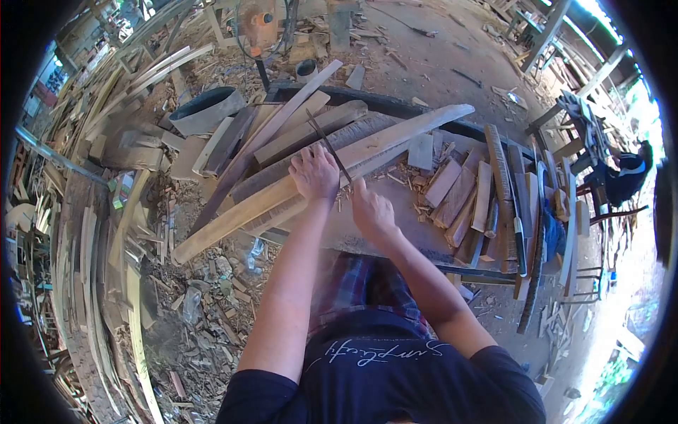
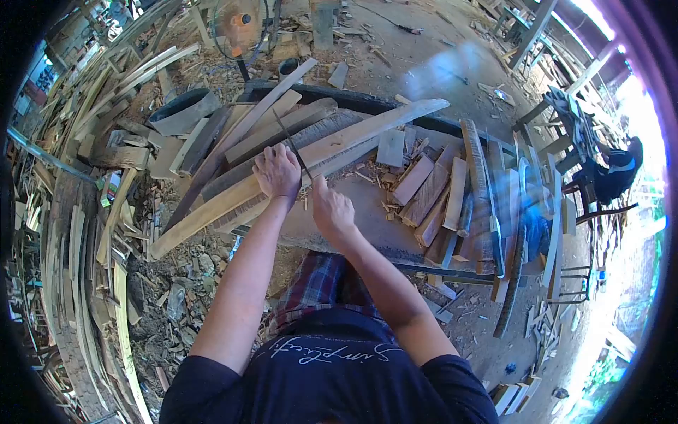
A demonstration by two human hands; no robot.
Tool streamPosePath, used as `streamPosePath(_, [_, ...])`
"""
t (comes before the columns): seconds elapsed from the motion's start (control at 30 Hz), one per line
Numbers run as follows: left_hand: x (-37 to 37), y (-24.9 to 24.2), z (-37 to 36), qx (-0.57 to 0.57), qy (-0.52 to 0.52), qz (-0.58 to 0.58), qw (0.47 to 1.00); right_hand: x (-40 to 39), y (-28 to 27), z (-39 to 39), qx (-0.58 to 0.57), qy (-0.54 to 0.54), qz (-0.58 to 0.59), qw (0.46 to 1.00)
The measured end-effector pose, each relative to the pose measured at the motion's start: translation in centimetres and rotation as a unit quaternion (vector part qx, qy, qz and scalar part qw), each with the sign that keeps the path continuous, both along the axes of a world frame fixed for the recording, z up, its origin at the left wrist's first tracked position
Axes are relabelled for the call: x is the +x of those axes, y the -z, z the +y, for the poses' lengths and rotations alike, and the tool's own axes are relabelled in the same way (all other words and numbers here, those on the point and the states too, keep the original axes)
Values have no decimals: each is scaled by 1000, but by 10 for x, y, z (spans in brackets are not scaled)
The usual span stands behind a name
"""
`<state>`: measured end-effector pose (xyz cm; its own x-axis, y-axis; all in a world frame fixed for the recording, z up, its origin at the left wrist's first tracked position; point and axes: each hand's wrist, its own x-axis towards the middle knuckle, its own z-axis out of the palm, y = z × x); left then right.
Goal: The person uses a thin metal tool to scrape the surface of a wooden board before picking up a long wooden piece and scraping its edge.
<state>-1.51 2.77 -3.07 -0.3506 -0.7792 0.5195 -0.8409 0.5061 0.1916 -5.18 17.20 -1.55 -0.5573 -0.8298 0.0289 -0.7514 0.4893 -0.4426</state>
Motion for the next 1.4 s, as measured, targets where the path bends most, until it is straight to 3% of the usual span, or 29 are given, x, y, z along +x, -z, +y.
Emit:
streamPosePath(0.13, [-3, 6, -2, -42, -16, 4, 999, 21, 5, 35, 36, 36, -15, 999])
streamPosePath(0.33, [-1, -1, 0, -22, -5, -11, 1000, -8, 1, -31, -16, 3, 3, 1000])
streamPosePath(0.47, [0, 0, 0, -25, 11, -13, 1000, 11, 3, 17, -29, 18, -10, 999])
streamPosePath(0.57, [-2, 0, 1, -25, 3, -18, 1000, 17, 3, 25, 49, 46, -57, 996])
streamPosePath(0.63, [-1, 2, 1, -28, 3, -18, 999, 6, 5, -2, -15, 29, -24, 999])
streamPosePath(0.73, [-3, 3, -2, -44, 3, -8, 999, -5, 0, -30, -18, 17, -1, 1000])
streamPosePath(0.87, [-4, -1, 0, -14, -1, -15, 1000, 12, 2, 18, -34, 17, -15, 999])
streamPosePath(0.93, [-7, 0, -3, -23, 1, -13, 1000, 23, 0, 35, 70, 48, -52, 995])
streamPosePath(1.03, [-2, 4, 0, -30, 12, -14, 999, 8, 0, 5, -15, 26, -56, 998])
streamPosePath(1.13, [-3, 2, -1, -33, 12, -9, 999, -7, -2, -34, -12, 20, -46, 999])
streamPosePath(1.27, [-5, 6, -2, -18, 1, -14, 1000, 11, -7, 17, -31, 23, -67, 997])
streamPosePath(1.37, [-4, 2, -1, -10, 3, -24, 1000, 21, -4, 34, 62, 44, -94, 993])
streamPosePath(1.4, [-1, 6, 1, -7, 5, -33, 999, 19, -3, 25, 19, 34, -76, 996])
